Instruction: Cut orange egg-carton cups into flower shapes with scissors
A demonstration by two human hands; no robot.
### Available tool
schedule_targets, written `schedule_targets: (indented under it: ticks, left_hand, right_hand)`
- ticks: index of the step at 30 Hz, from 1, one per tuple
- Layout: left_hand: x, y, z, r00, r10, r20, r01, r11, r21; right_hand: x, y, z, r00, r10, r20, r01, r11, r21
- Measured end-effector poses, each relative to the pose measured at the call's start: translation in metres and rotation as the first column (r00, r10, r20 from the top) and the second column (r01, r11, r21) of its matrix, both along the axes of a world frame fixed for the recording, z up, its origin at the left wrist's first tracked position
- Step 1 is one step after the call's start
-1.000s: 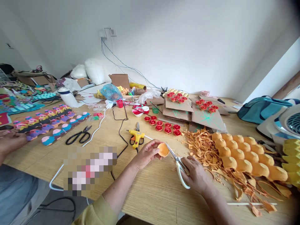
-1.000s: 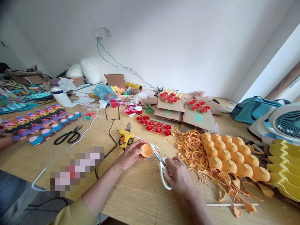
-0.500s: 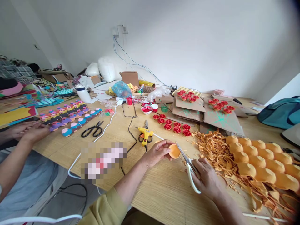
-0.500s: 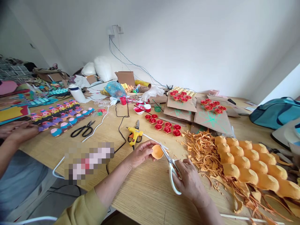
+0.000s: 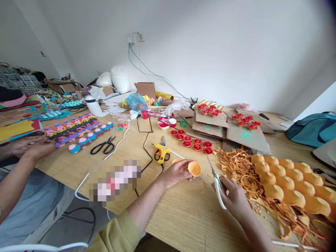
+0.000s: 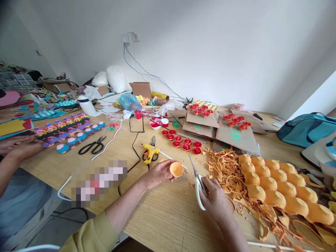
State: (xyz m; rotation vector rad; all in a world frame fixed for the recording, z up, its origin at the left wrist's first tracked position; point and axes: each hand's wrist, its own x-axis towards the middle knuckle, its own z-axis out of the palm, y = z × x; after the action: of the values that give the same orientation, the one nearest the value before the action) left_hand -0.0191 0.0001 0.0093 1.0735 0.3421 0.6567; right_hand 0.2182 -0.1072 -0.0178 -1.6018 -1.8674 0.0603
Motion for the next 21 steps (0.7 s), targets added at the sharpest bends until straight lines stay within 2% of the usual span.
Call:
schedule_targets:
  ticks: [3, 13, 21]
  left_hand:
    - [0.002, -0.002, 0.002, 0.999, 0.016, -0.029, -0.015, 0.999, 0.040]
    - [-0.002, -0.003, 0.003, 0.999, 0.002, -0.051, 0.005, 0.992, 0.125]
    - [-0.001, -0.002, 0.000, 0.998, -0.009, -0.062, 0.016, 0.994, 0.109]
  right_hand:
    - [0.001, -0.001, 0.001, 0.999, -0.008, -0.051, 0.005, 0.998, -0.062]
    - [-0.010, -0.003, 0.018, 0.991, 0.120, -0.052, -0.125, 0.984, -0.123]
    - [-0.015, -0.006, 0.024, 0.986, 0.151, -0.070, -0.162, 0.964, -0.212]
